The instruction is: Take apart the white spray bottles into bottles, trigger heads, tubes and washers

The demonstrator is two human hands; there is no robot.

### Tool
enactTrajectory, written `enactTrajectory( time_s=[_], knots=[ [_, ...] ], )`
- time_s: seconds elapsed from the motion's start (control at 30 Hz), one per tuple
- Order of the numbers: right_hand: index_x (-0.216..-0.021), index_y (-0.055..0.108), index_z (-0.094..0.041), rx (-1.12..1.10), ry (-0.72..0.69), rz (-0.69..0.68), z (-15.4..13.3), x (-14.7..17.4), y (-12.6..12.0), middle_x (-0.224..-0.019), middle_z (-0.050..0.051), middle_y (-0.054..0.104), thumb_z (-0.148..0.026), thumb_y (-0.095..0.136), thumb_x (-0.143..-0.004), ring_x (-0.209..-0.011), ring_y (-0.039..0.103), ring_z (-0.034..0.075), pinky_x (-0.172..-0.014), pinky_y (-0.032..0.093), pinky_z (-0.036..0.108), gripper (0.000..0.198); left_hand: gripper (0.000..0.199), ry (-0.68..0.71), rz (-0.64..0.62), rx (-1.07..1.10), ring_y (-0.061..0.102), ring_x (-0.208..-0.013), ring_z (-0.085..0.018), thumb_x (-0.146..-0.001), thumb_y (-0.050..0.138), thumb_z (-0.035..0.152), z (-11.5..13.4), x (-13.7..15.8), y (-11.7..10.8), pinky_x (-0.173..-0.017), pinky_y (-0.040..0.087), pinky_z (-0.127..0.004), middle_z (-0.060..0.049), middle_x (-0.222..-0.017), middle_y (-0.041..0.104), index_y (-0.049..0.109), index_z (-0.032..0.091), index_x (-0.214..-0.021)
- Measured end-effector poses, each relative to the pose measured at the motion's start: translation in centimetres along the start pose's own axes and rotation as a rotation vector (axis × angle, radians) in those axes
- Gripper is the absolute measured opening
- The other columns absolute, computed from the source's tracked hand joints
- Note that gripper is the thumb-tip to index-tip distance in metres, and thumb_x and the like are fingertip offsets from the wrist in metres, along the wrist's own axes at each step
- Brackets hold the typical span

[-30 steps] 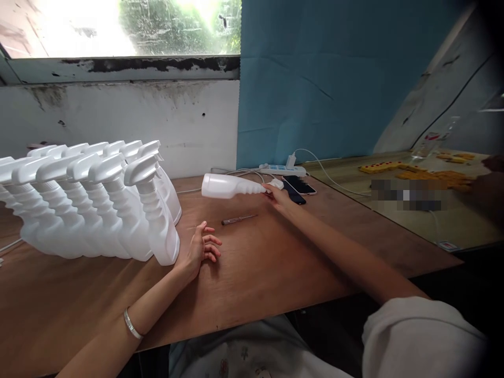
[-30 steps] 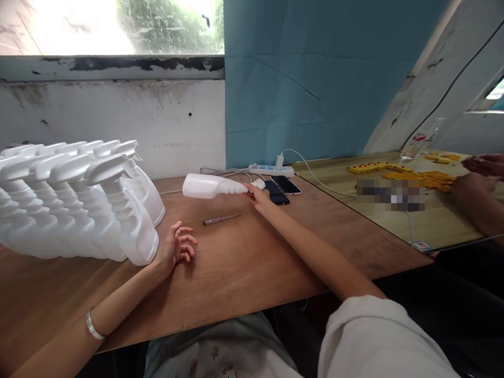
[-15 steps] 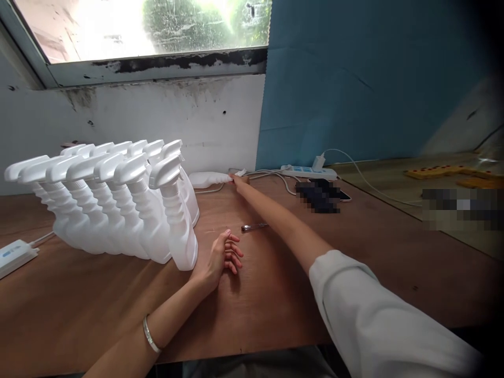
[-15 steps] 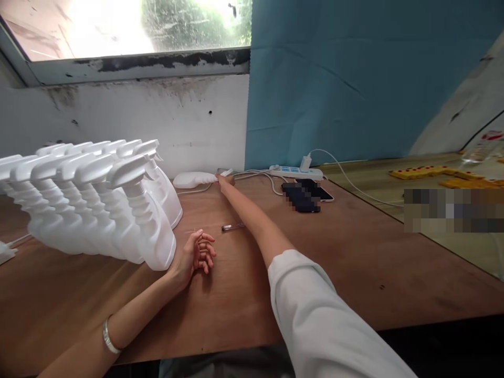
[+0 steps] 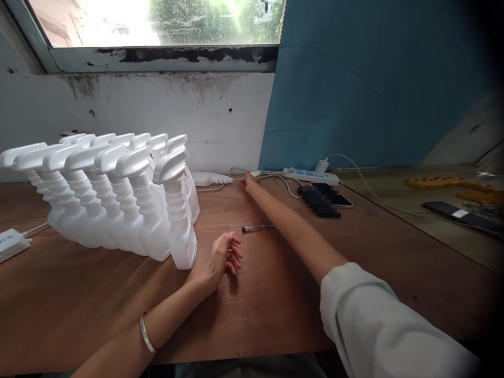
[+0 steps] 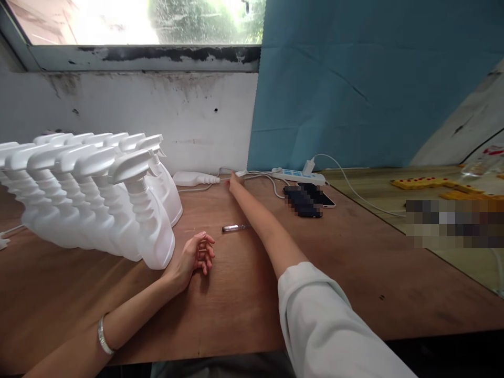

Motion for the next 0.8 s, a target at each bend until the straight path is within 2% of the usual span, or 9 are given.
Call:
enactTrajectory(
  time_s=[0.1, 0.17, 0.27, 0.37, 0.47, 0.57, 0.67, 0.8],
  knots=[
    [-0.113, 0.05, -0.014, -0.005, 0.089, 0.0, 0.2, 0.7, 1.2, -0.11, 0.008, 0.054, -0.03, 0.05, -0.087, -0.093, 0.057, 0.018, -0.078, 0.049, 0.038, 0.03, 0.039, 0.025, -0.001, 0.006, 0.047, -0.039, -0.009, -0.073, 0.042, 0.054, -0.1, -0.1, -0.2, -0.032, 0.033, -0.016, 0.002, -0.057, 0.05, 0.046, 0.016, -0.08],
    [-0.112, 0.05, -0.014, -0.022, 0.097, -0.015, 0.4, 1.3, 2.5, -0.109, 0.007, 0.055, -0.03, 0.05, -0.087, -0.091, 0.057, 0.017, -0.076, 0.05, 0.037, 0.03, 0.039, 0.032, -0.007, 0.006, 0.047, -0.039, -0.009, -0.073, 0.042, 0.053, -0.1, -0.1, -0.2, -0.032, 0.034, -0.017, 0.002, -0.058, 0.05, 0.046, 0.016, -0.08],
    [-0.112, 0.05, -0.014, -0.052, 0.04, -0.006, 0.0, 2.0, 4.0, -0.107, 0.007, 0.056, -0.03, 0.05, -0.087, -0.088, 0.058, 0.016, -0.074, 0.051, 0.035, 0.029, 0.038, 0.018, 0.0, 0.006, 0.046, -0.039, -0.008, -0.073, 0.042, 0.052, 0.0, 0.0, -0.1, -0.032, 0.034, -0.016, 0.002, -0.057, 0.05, 0.046, 0.015, -0.079],
    [-0.111, 0.05, -0.014, -0.063, -0.048, 0.043, -1.1, 1.9, 4.2, -0.104, 0.006, 0.056, -0.029, 0.05, -0.087, -0.085, 0.058, 0.015, -0.072, 0.051, 0.034, 0.029, 0.036, 0.022, 0.0, 0.004, 0.046, -0.039, -0.008, -0.074, 0.041, 0.051, 0.1, 0.1, -0.1, -0.032, 0.034, -0.016, 0.002, -0.056, 0.05, 0.047, 0.015, -0.08],
    [-0.108, 0.051, -0.013, -0.042, -0.128, 0.132, -2.9, 1.4, 2.5, -0.098, 0.005, 0.058, -0.03, 0.049, -0.087, -0.078, 0.059, 0.013, -0.066, 0.051, 0.03, 0.027, 0.036, 0.027, -0.008, 0.001, 0.047, -0.039, -0.009, -0.075, 0.041, 0.05, 0.0, 0.0, -0.2, -0.032, 0.033, -0.016, 0.002, -0.056, 0.05, 0.047, 0.015, -0.079],
    [-0.104, 0.051, -0.013, 0.004, -0.218, 0.249, -5.0, 1.1, -0.4, -0.083, 0.002, 0.059, -0.03, 0.049, -0.087, -0.062, 0.057, 0.009, -0.056, 0.049, 0.024, 0.024, 0.034, 0.027, -0.005, -0.003, 0.047, -0.039, -0.009, -0.075, 0.043, 0.049, -0.1, -0.1, -0.2, -0.032, 0.033, -0.016, 0.002, -0.057, 0.05, 0.047, 0.015, -0.079],
    [-0.103, 0.044, -0.016, 0.052, -0.367, 0.351, -7.5, 1.6, -3.5, -0.065, -0.005, 0.056, -0.031, 0.046, -0.086, -0.05, 0.053, 0.007, -0.047, 0.043, 0.018, 0.023, 0.033, 0.038, 0.004, -0.018, 0.047, -0.038, -0.008, -0.073, 0.044, 0.047, -0.1, -0.1, -0.2, -0.032, 0.033, -0.016, 0.002, -0.056, 0.05, 0.047, 0.015, -0.078],
    [-0.106, 0.038, -0.019, 0.1, -0.625, 0.386, -10.9, 3.1, -6.1, -0.063, -0.008, 0.054, -0.034, 0.047, -0.083, -0.054, 0.056, 0.008, -0.052, 0.044, 0.017, 0.029, 0.03, 0.042, 0.01, -0.037, 0.046, -0.038, -0.007, -0.072, 0.045, 0.045, 0.1, 0.1, 0.1, -0.031, 0.031, -0.015, 0.002, -0.055, 0.05, 0.047, 0.015, -0.076]
  ],
)
Point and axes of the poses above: each hand's wrist, its own x-axis away from the middle knuckle, its own y-axis out of the palm, z = x × y, the point moved 3 cm from there along -x, towards the middle knuckle
